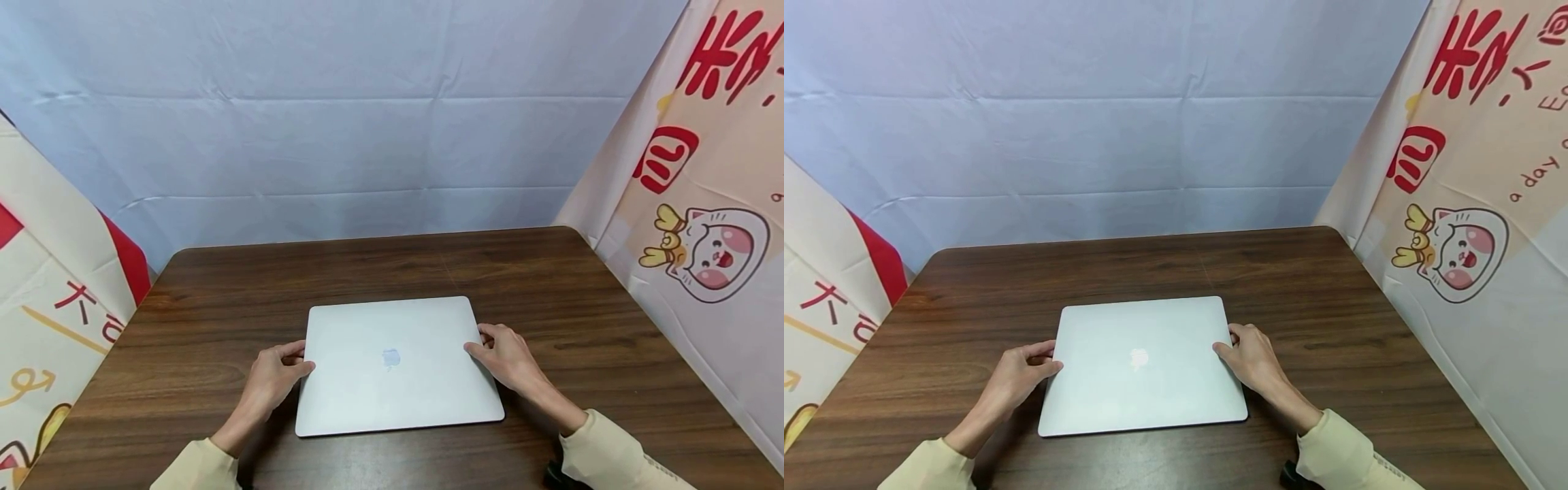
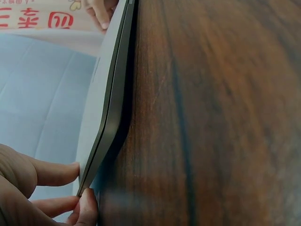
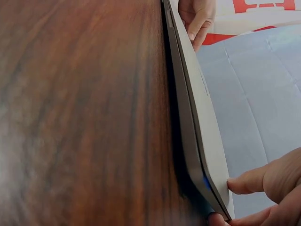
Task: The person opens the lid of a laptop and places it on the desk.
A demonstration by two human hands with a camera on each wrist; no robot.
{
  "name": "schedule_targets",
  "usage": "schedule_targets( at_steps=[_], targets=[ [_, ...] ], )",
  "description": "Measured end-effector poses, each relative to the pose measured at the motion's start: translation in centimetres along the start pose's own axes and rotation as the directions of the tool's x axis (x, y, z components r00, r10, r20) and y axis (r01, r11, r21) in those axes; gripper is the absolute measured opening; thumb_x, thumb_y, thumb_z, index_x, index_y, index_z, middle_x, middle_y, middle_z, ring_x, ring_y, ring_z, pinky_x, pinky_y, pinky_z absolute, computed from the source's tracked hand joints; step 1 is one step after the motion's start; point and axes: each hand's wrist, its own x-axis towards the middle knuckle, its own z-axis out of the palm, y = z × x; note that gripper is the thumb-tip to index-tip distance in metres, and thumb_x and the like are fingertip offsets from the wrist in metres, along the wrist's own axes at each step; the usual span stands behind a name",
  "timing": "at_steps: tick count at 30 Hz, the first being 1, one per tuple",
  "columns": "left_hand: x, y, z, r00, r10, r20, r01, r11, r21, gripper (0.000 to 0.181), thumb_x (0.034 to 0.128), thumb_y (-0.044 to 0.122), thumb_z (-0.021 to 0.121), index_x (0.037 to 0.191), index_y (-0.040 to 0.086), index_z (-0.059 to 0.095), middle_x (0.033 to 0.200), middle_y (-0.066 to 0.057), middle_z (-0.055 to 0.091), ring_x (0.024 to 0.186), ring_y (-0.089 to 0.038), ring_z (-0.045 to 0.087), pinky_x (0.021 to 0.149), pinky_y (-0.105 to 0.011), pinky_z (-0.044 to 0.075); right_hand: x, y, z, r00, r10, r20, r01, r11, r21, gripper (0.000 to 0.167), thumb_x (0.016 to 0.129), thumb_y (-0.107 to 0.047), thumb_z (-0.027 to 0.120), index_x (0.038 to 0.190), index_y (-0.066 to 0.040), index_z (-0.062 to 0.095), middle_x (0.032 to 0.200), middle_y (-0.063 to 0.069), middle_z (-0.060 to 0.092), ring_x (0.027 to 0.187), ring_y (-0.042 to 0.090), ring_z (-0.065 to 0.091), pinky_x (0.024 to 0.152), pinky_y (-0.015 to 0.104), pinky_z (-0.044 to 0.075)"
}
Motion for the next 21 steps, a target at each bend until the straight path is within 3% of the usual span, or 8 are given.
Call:
schedule_targets(
  at_steps=[6,14,21],
  targets=[
    [0.11,-0.07,0.03,1.000,0.001,0.000,-0.001,1.000,0.010,0.039,0.0890,0.005,0.076,0.125,-0.009,0.070,0.103,-0.013,0.069,0.091,-0.020,0.063,0.068,-0.023,0.048,-0.01,0.01,0.07,1.000,0.007,-0.003,-0.007,1.000,-0.002,0.036,0.096,-0.013,0.069,0.121,0.012,0.063,0.096,0.014,0.053,0.079,0.022,0.049,0.063,0.030,0.039],
    [0.26,-0.19,0.14,1.000,0.013,0.004,-0.014,1.000,0.027,0.038,0.0886,0.004,0.075,0.124,-0.009,0.070,0.104,-0.013,0.068,0.091,-0.021,0.063,0.071,-0.025,0.049,-0.01,-0.12,-0.03,1.000,-0.001,0.011,0.001,1.000,-0.010,0.051,0.096,-0.015,0.071,0.132,0.018,0.058,0.101,0.018,0.058,0.081,0.023,0.053,0.064,0.034,0.045],
    [0.35,0.00,0.07,0.999,0.033,0.042,-0.036,0.996,0.076,0.038,0.0898,0.004,0.073,0.125,-0.010,0.069,0.099,-0.011,0.064,0.086,-0.020,0.057,0.071,-0.030,0.045,0.30,0.06,0.05,0.999,0.001,0.033,0.000,0.999,-0.033,0.052,0.096,-0.014,0.071,0.132,0.020,0.057,0.102,0.020,0.059,0.078,0.022,0.054,0.064,0.034,0.047]
  ],
)
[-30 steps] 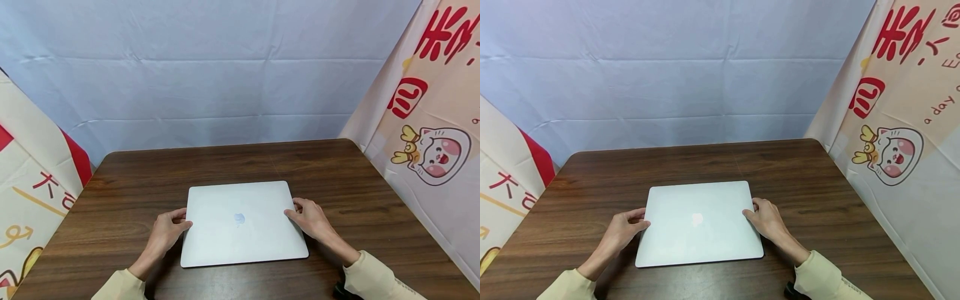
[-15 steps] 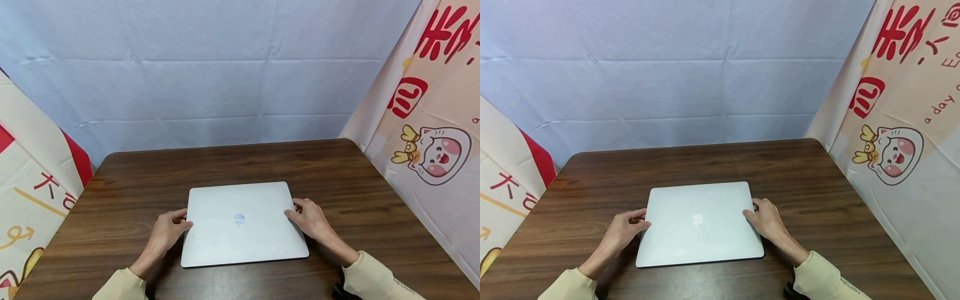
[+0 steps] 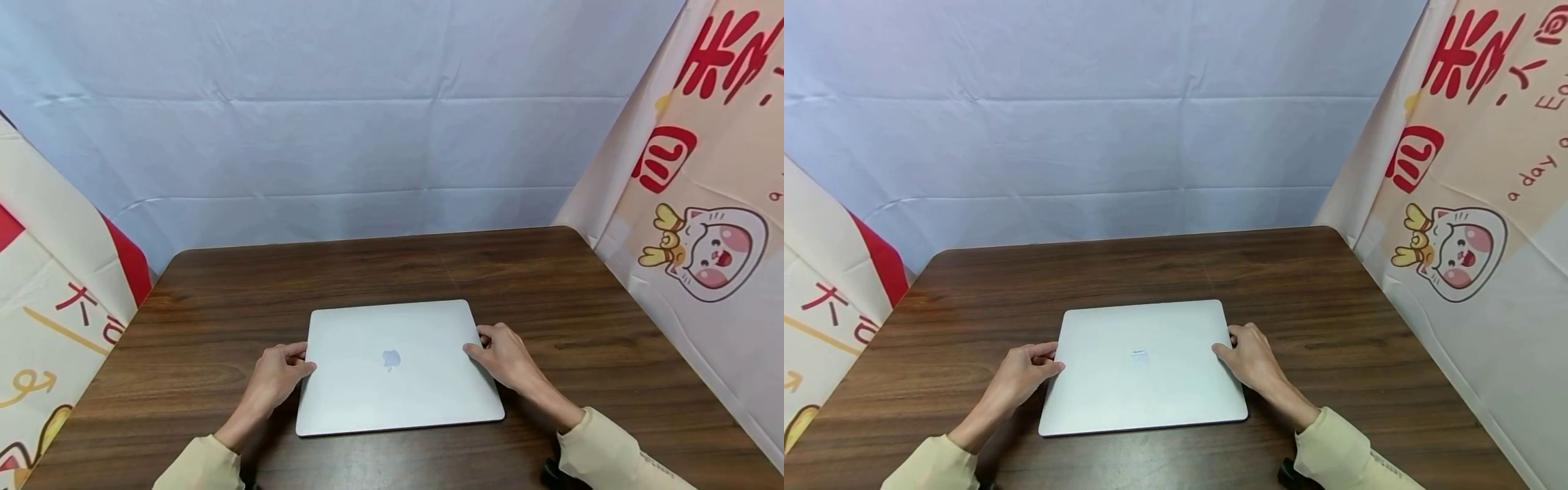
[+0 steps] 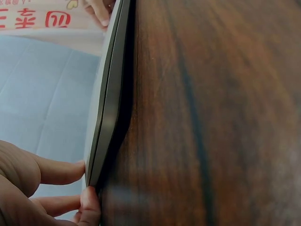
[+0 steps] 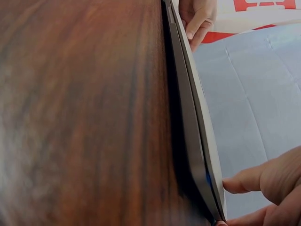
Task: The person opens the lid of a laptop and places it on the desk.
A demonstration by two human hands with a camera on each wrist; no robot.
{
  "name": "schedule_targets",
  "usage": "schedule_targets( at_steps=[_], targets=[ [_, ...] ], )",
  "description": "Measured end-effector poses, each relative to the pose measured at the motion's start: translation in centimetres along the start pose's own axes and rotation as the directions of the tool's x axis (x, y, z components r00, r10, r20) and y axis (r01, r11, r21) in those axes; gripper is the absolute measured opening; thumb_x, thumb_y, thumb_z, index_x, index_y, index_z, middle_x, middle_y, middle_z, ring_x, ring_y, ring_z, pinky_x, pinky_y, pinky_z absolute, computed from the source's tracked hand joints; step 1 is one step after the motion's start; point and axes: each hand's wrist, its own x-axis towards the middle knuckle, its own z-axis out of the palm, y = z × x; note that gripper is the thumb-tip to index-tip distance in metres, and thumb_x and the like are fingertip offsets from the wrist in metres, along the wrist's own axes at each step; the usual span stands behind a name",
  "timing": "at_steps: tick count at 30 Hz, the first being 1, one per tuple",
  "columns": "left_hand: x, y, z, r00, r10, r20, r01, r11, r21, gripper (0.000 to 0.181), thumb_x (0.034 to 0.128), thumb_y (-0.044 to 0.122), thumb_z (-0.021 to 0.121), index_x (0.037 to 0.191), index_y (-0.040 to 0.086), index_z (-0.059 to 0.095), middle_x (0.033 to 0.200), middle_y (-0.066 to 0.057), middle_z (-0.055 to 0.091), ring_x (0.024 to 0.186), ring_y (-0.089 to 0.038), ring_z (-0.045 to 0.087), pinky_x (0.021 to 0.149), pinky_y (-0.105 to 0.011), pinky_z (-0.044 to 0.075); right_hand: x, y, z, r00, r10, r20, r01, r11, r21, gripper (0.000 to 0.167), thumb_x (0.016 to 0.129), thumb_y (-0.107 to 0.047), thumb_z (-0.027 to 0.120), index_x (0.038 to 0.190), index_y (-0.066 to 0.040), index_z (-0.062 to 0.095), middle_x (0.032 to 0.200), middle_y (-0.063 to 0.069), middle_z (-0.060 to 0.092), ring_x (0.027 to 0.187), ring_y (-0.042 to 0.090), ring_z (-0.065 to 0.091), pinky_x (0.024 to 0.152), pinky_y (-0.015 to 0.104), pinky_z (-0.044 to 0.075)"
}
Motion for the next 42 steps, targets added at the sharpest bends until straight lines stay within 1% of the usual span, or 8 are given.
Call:
schedule_targets(
  at_steps=[5,10,17,22,25,30,36,42],
  targets=[
    [-0.1,0.1,0.0,1.000,-0.017,0.016,0.017,1.000,0.006,0.041,0.0913,0.004,0.073,0.129,-0.011,0.066,0.101,-0.012,0.064,0.085,-0.020,0.058,0.070,-0.031,0.046,0.2,-0.1,0.0,1.000,-0.005,0.018,0.005,1.000,-0.012,0.053,0.096,-0.015,0.072,0.131,0.021,0.056,0.102,0.020,0.058,0.078,0.022,0.052,0.065,0.034,0.047],
    [-0.1,0.5,-0.1,0.999,-0.033,0.043,0.032,0.999,0.015,0.046,0.0907,0.003,0.073,0.133,-0.012,0.062,0.098,-0.008,0.066,0.086,-0.019,0.059,0.072,-0.033,0.047,0.2,0.0,0.0,1.000,0.009,0.027,-0.008,1.000,-0.029,0.054,0.095,-0.015,0.072,0.132,0.021,0.055,0.104,0.020,0.058,0.079,0.022,0.053,0.066,0.034,0.047],
    [-0.1,0.6,-0.1,0.998,-0.043,0.048,0.043,0.999,0.013,0.055,0.0884,0.001,0.074,0.138,-0.014,0.056,0.106,-0.012,0.067,0.093,-0.021,0.060,0.076,-0.033,0.049,0.1,0.0,0.1,1.000,-0.013,0.004,0.013,0.999,-0.039,0.056,0.094,-0.015,0.074,0.134,0.019,0.055,0.107,0.022,0.059,0.078,0.022,0.054,0.064,0.035,0.047],
    [-0.1,0.5,0.0,0.999,-0.027,0.044,0.026,0.999,0.027,0.052,0.0879,0.001,0.074,0.136,-0.012,0.060,0.107,-0.011,0.068,0.094,-0.022,0.062,0.077,-0.034,0.050,-0.3,-0.3,0.2,1.000,-0.014,-0.010,0.013,0.999,-0.044,0.056,0.093,-0.012,0.075,0.136,0.018,0.055,0.112,0.024,0.058,0.078,0.022,0.053,0.063,0.034,0.046],
    [-0.1,0.5,0.0,0.999,-0.015,0.038,0.014,0.999,0.039,0.052,0.0875,0.001,0.074,0.136,-0.012,0.061,0.107,-0.011,0.069,0.095,-0.022,0.062,0.078,-0.035,0.050,-0.5,-0.6,0.2,0.999,-0.030,-0.022,0.029,0.998,-0.060,0.056,0.092,-0.011,0.075,0.135,0.018,0.055,0.120,0.028,0.058,0.087,0.027,0.057,0.068,0.037,0.049],
    [-0.3,0.5,0.0,0.999,0.001,0.034,-0.002,0.999,0.045,0.053,0.0873,0.001,0.075,0.137,-0.011,0.060,0.109,-0.012,0.070,0.097,-0.023,0.062,0.078,-0.036,0.051,-1.1,-1.0,0.5,0.998,-0.056,-0.042,0.051,0.992,-0.113,0.052,0.092,-0.011,0.077,0.132,0.016,0.059,0.130,0.033,0.055,0.112,0.040,0.060,0.086,0.050,0.053],
    [-0.6,0.5,0.1,0.999,-0.010,0.039,0.008,0.999,0.045,0.056,0.0890,0.002,0.075,0.141,-0.011,0.056,0.119,-0.018,0.065,0.101,-0.025,0.062,0.077,-0.036,0.051,-1.9,-1.5,0.8,0.994,-0.092,-0.058,0.081,0.982,-0.173,0.048,0.089,-0.012,0.080,0.127,0.014,0.064,0.130,0.034,0.055,0.116,0.045,0.060,0.088,0.056,0.053],
    [-0.7,0.7,0.2,0.999,-0.015,0.036,0.013,0.998,0.055,0.058,0.0895,0.003,0.075,0.142,-0.011,0.055,0.123,-0.022,0.062,0.103,-0.028,0.062,0.077,-0.038,0.052,-2.3,-1.9,1.1,0.990,-0.124,-0.069,0.106,0.969,-0.223,0.045,0.088,-0.013,0.082,0.123,0.010,0.068,0.132,0.034,0.055,0.121,0.047,0.057,0.090,0.059,0.052]
  ],
)
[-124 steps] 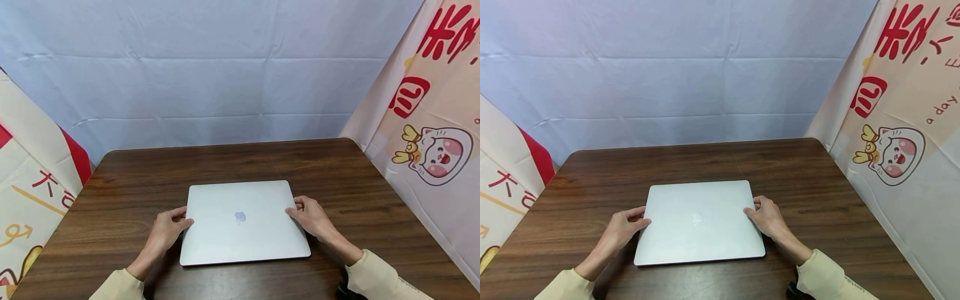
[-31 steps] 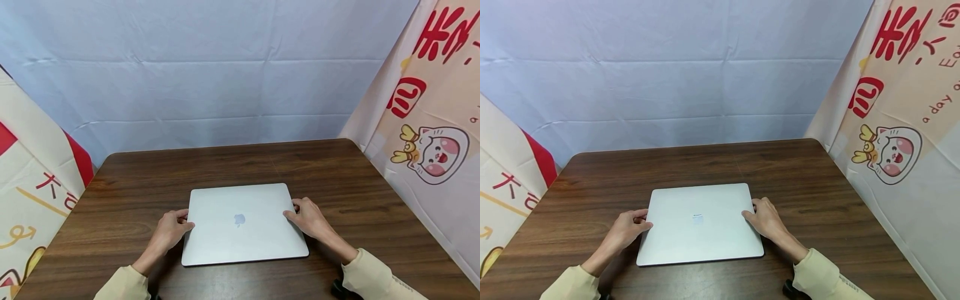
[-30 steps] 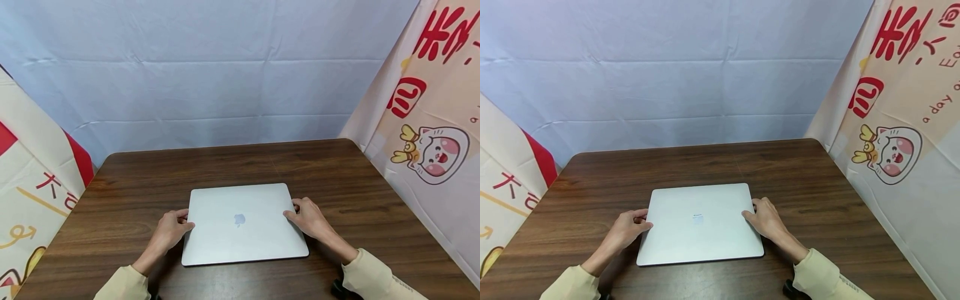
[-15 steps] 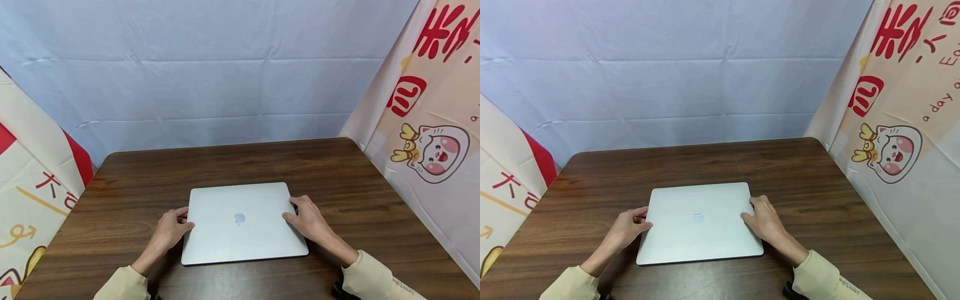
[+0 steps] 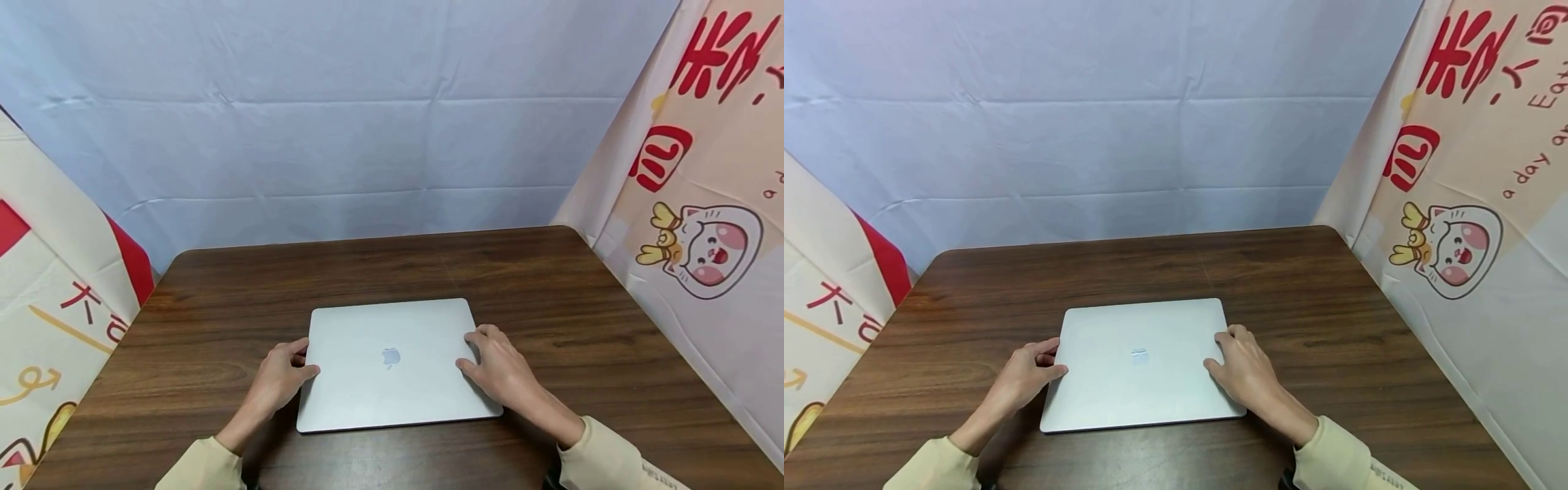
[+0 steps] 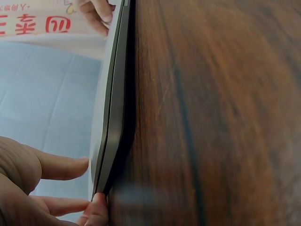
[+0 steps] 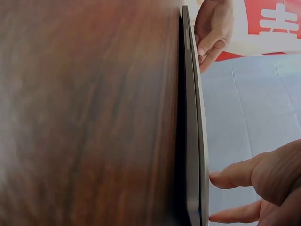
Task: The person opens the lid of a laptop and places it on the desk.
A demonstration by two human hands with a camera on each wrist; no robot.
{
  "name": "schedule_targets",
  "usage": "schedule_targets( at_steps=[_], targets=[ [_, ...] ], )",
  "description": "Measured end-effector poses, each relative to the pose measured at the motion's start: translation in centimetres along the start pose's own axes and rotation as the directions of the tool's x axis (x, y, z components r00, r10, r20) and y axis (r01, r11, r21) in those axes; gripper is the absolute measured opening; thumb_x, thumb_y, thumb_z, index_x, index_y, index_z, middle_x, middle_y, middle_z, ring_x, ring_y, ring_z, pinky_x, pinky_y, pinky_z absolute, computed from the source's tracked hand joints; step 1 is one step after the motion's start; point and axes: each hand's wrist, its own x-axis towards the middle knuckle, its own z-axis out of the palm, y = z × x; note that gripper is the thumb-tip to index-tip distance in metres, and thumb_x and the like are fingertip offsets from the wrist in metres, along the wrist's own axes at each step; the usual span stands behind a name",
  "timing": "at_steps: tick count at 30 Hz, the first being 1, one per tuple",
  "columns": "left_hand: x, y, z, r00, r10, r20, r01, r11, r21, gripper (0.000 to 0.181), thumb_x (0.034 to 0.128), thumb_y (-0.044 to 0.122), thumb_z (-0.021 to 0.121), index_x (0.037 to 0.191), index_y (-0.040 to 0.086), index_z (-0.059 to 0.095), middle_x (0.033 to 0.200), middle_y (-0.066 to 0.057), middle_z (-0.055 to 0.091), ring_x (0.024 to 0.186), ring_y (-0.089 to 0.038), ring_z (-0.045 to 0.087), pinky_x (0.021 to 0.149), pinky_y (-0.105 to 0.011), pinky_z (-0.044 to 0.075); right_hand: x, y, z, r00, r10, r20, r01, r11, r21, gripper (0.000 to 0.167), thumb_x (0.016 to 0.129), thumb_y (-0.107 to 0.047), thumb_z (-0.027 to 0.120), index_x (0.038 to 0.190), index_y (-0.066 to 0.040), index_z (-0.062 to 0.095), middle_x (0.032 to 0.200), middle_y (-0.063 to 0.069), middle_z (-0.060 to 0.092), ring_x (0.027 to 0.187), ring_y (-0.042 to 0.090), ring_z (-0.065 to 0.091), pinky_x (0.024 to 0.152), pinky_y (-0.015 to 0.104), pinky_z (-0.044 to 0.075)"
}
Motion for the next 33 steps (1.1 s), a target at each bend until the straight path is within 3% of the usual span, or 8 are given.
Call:
schedule_targets(
  at_steps=[14,33],
  targets=[
    [-0.2,0.3,0.1,1.000,0.006,0.007,-0.006,1.000,-0.011,0.058,0.0919,0.003,0.073,0.144,-0.012,0.052,0.132,-0.029,0.055,0.105,-0.032,0.062,0.075,-0.038,0.055,-0.9,-1.1,0.4,0.993,-0.116,-0.026,0.111,0.985,-0.135,0.037,0.086,-0.016,0.083,0.113,0.008,0.073,0.130,0.031,0.061,0.124,0.048,0.056,0.101,0.061,0.045],
    [-0.3,0.2,0.1,1.000,0.009,-0.005,-0.009,1.000,-0.001,0.055,0.0935,0.006,0.072,0.142,-0.011,0.054,0.130,-0.029,0.057,0.105,-0.033,0.062,0.074,-0.039,0.055,-2.3,-2.7,1.2,0.959,-0.281,-0.017,0.277,0.952,-0.127,0.035,0.085,-0.015,0.083,0.109,0.008,0.074,0.121,0.021,0.066,0.119,0.036,0.058,0.095,0.051,0.052]
  ],
)
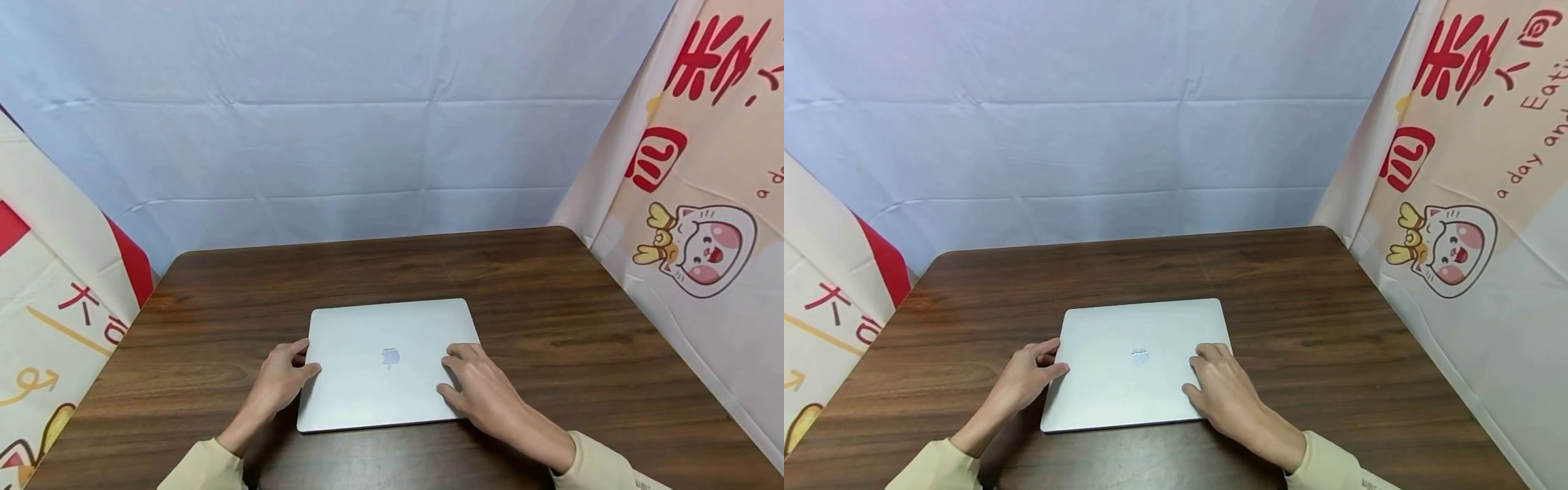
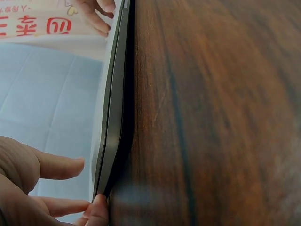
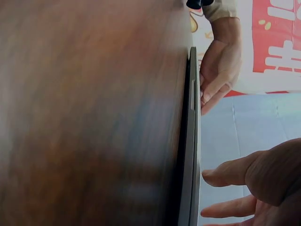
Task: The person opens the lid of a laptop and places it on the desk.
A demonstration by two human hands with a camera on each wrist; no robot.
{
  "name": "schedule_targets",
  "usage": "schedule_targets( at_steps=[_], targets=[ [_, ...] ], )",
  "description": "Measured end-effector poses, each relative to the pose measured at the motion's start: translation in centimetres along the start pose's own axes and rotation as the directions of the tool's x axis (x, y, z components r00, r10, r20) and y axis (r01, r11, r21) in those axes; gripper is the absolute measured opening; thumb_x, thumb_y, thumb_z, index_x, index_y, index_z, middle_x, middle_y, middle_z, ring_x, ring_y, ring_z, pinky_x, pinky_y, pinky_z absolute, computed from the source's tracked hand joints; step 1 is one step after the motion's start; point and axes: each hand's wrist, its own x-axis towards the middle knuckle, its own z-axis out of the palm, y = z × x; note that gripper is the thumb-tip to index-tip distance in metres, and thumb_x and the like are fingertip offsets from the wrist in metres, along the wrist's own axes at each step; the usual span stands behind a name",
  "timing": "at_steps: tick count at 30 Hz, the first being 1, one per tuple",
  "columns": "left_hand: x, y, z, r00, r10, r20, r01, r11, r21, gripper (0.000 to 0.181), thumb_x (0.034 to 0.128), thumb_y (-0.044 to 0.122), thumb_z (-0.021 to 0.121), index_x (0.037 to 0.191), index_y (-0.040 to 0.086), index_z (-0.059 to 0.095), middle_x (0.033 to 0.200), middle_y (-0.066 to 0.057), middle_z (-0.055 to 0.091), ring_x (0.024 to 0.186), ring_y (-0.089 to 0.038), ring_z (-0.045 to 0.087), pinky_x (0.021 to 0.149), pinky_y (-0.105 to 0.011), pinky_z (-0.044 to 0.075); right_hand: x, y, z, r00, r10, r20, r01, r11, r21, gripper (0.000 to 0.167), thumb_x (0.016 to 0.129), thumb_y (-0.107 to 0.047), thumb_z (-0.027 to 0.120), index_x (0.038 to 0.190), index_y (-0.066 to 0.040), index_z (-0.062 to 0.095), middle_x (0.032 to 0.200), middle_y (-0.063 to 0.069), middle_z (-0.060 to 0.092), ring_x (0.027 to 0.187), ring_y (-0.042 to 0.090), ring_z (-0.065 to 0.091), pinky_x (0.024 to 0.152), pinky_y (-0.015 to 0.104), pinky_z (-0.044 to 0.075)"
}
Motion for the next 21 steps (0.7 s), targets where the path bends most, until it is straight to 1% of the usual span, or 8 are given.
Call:
schedule_targets(
  at_steps=[5,11,21],
  targets=[
    [0.1,-0.1,0.0,1.000,-0.003,0.003,0.003,1.000,0.001,0.054,0.0942,0.006,0.071,0.143,-0.011,0.054,0.130,-0.028,0.057,0.106,-0.033,0.062,0.075,-0.039,0.055,-0.2,-0.7,0.1,0.998,-0.053,0.014,0.053,0.999,-0.010,0.036,0.084,-0.017,0.086,0.108,0.007,0.075,0.120,0.021,0.067,0.116,0.034,0.059,0.096,0.050,0.051],
    [0.1,-0.2,0.0,1.000,-0.005,0.004,0.005,1.000,-0.006,0.053,0.0951,0.007,0.070,0.143,-0.011,0.054,0.131,-0.029,0.057,0.106,-0.033,0.061,0.075,-0.039,0.055,-0.5,-1.3,0.1,0.992,-0.122,0.017,0.123,0.992,-0.021,0.036,0.084,-0.020,0.086,0.109,0.004,0.075,0.121,0.019,0.066,0.114,0.032,0.059,0.093,0.048,0.052],
    [0.2,-0.1,0.0,1.000,-0.004,0.004,0.005,1.000,-0.006,0.053,0.0955,0.007,0.070,0.143,-0.011,0.054,0.132,-0.029,0.057,0.107,-0.032,0.062,0.078,-0.041,0.054,-0.6,-2.3,0.4,0.983,-0.170,0.063,0.170,0.985,0.004,0.037,0.087,-0.023,0.084,0.112,0.001,0.075,0.123,0.016,0.064,0.116,0.029,0.056,0.089,0.049,0.050]
  ],
)
